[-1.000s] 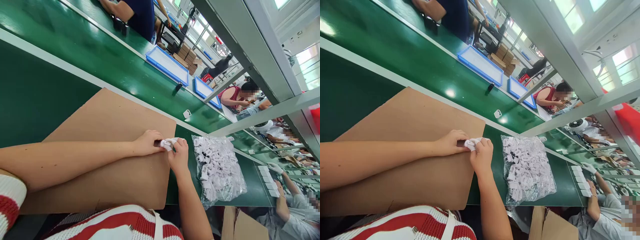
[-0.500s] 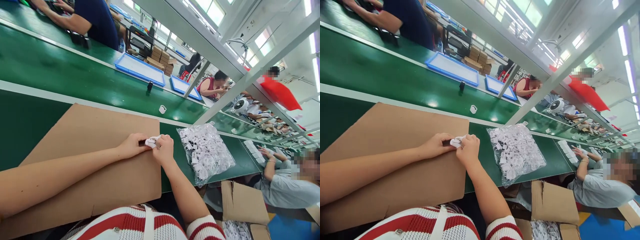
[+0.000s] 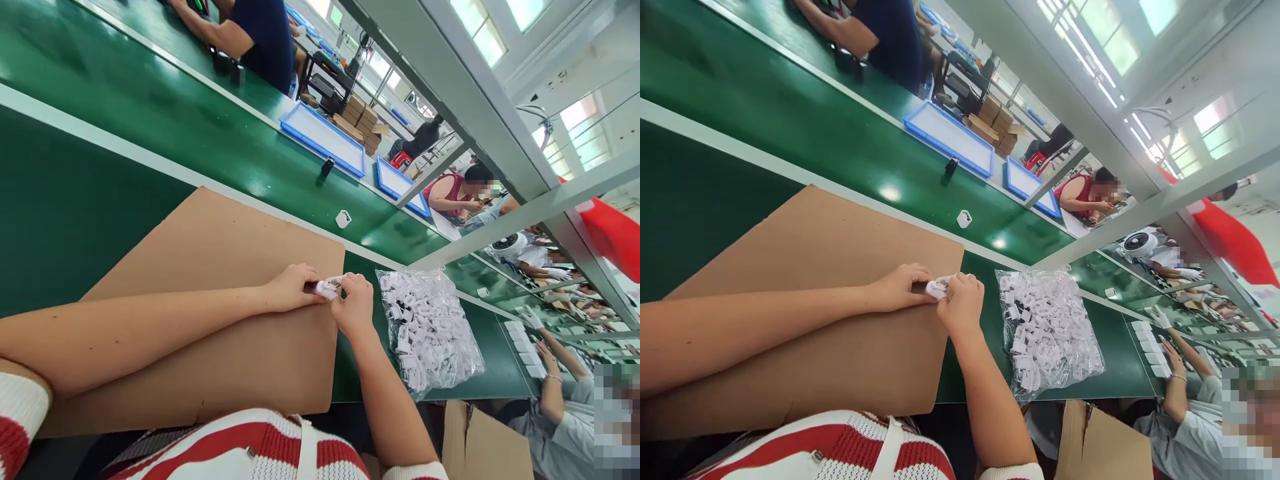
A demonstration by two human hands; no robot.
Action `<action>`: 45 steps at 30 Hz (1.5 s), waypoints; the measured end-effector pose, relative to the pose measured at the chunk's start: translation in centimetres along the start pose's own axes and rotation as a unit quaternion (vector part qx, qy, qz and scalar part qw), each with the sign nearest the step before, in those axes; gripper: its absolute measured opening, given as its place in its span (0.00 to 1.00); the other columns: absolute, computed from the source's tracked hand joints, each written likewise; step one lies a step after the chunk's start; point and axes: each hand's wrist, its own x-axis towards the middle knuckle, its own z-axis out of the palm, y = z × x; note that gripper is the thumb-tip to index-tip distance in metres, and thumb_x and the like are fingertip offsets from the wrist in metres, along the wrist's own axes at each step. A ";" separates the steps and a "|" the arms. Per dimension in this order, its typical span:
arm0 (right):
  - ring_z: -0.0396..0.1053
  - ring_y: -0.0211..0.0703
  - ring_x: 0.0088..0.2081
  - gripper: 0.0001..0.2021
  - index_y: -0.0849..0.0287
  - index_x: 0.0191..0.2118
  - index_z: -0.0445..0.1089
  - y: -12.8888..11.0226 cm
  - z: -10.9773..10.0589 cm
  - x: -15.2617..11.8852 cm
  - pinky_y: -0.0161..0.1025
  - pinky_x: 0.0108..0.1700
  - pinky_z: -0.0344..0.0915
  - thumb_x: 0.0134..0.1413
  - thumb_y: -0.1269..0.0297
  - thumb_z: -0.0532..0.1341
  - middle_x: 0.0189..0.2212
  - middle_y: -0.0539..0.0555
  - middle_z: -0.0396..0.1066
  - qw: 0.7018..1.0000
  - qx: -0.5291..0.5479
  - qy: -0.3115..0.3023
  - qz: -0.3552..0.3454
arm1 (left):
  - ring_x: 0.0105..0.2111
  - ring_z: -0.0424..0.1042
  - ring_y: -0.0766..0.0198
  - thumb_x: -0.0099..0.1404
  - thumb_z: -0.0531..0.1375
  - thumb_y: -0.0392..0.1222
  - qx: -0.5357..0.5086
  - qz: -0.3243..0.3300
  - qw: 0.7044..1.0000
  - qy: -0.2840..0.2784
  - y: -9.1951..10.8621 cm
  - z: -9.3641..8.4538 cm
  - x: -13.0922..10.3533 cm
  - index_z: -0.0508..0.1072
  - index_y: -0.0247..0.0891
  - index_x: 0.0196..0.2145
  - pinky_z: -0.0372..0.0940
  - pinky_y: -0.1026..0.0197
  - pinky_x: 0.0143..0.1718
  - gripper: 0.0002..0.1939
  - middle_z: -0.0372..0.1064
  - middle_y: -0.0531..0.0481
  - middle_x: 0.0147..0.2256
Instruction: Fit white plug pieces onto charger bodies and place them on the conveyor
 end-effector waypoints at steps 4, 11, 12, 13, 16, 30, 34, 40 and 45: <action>0.64 0.45 0.37 0.12 0.56 0.34 0.74 0.0 0.7 0.0 0.43 0.44 0.57 0.44 0.78 0.59 0.30 0.50 0.67 1.000 0.030 0.010 0.000 | 0.36 0.72 0.55 0.62 0.64 0.62 0.002 0.001 1.000 -0.010 -0.4 -0.1 0.2 0.80 0.42 0.33 0.64 0.56 0.40 0.20 0.75 0.47 0.34; 0.69 0.49 0.47 0.18 0.53 0.54 0.74 1.7 1.5 -2.9 0.46 0.53 0.63 0.58 0.62 0.65 0.46 0.55 0.75 0.975 0.193 0.097 0.053 | 0.38 0.73 0.53 0.59 0.63 0.62 -0.006 -0.024 1.000 -0.010 0.7 -0.1 0.0 0.78 0.41 0.35 0.65 0.55 0.40 0.21 0.77 0.47 0.35; 0.69 0.50 0.50 0.20 0.54 0.57 0.72 2.7 1.1 -3.7 0.46 0.53 0.64 0.59 0.59 0.65 0.51 0.57 0.74 0.970 0.199 0.123 0.071 | 0.38 0.74 0.52 0.58 0.64 0.62 -0.015 -0.048 0.999 -0.013 1.0 -0.4 0.2 0.78 0.41 0.36 0.66 0.55 0.40 0.21 0.77 0.47 0.36; 0.69 0.51 0.52 0.19 0.55 0.57 0.72 3.9 0.6 -4.5 0.47 0.53 0.64 0.61 0.59 0.63 0.52 0.58 0.73 0.966 0.183 0.152 0.098 | 0.38 0.74 0.52 0.57 0.64 0.62 -0.025 -0.075 0.997 -0.013 1.1 -0.8 0.5 0.78 0.40 0.37 0.67 0.54 0.39 0.22 0.77 0.47 0.37; 0.69 0.56 0.48 0.13 0.58 0.48 0.76 8.1 -1.4 -6.7 0.49 0.51 0.62 0.64 0.68 0.56 0.44 0.61 0.75 0.957 -0.022 0.160 0.241 | 0.40 0.76 0.50 0.55 0.63 0.63 -0.040 -0.140 0.989 0.028 0.9 -3.3 2.4 0.78 0.40 0.40 0.69 0.54 0.40 0.25 0.78 0.47 0.40; 0.68 0.53 0.50 0.13 0.56 0.42 0.77 12.4 -3.2 -6.8 0.47 0.54 0.54 0.54 0.76 0.60 0.44 0.59 0.76 0.939 -0.138 0.035 0.314 | 0.60 0.56 0.14 0.47 0.43 0.88 0.228 -0.240 0.879 0.344 -7.1 -11.8 11.6 0.69 0.32 0.56 0.55 0.26 0.44 0.60 0.69 0.26 0.53; 0.70 0.50 0.45 0.13 0.58 0.40 0.75 11.7 -2.6 -7.1 0.47 0.54 0.55 0.48 0.77 0.61 0.43 0.57 0.75 0.942 -0.129 0.026 0.309 | 0.66 0.50 0.24 0.56 0.35 0.85 0.253 -0.073 0.911 0.319 -4.9 -9.3 12.2 0.62 0.39 0.64 0.52 0.29 0.55 0.57 0.58 0.39 0.67; 0.68 0.54 0.46 0.20 0.63 0.47 0.72 10.9 -3.7 -8.4 0.48 0.50 0.61 0.47 0.80 0.56 0.48 0.65 0.70 0.936 -0.123 0.105 0.314 | 0.62 0.61 0.33 0.55 0.64 0.56 0.235 -0.172 0.949 0.122 -5.4 -8.6 15.6 0.68 0.29 0.59 0.60 0.43 0.61 0.39 0.59 0.30 0.65; 0.70 0.51 0.39 0.13 0.58 0.44 0.74 8.8 -3.7 -9.4 0.47 0.40 0.68 0.51 0.64 0.63 0.40 0.58 0.74 0.929 0.165 0.199 0.266 | 0.52 0.72 0.44 0.56 0.65 0.49 0.221 -0.206 0.948 0.095 -5.2 -9.8 15.2 0.74 0.36 0.50 0.67 0.52 0.51 0.26 0.67 0.35 0.57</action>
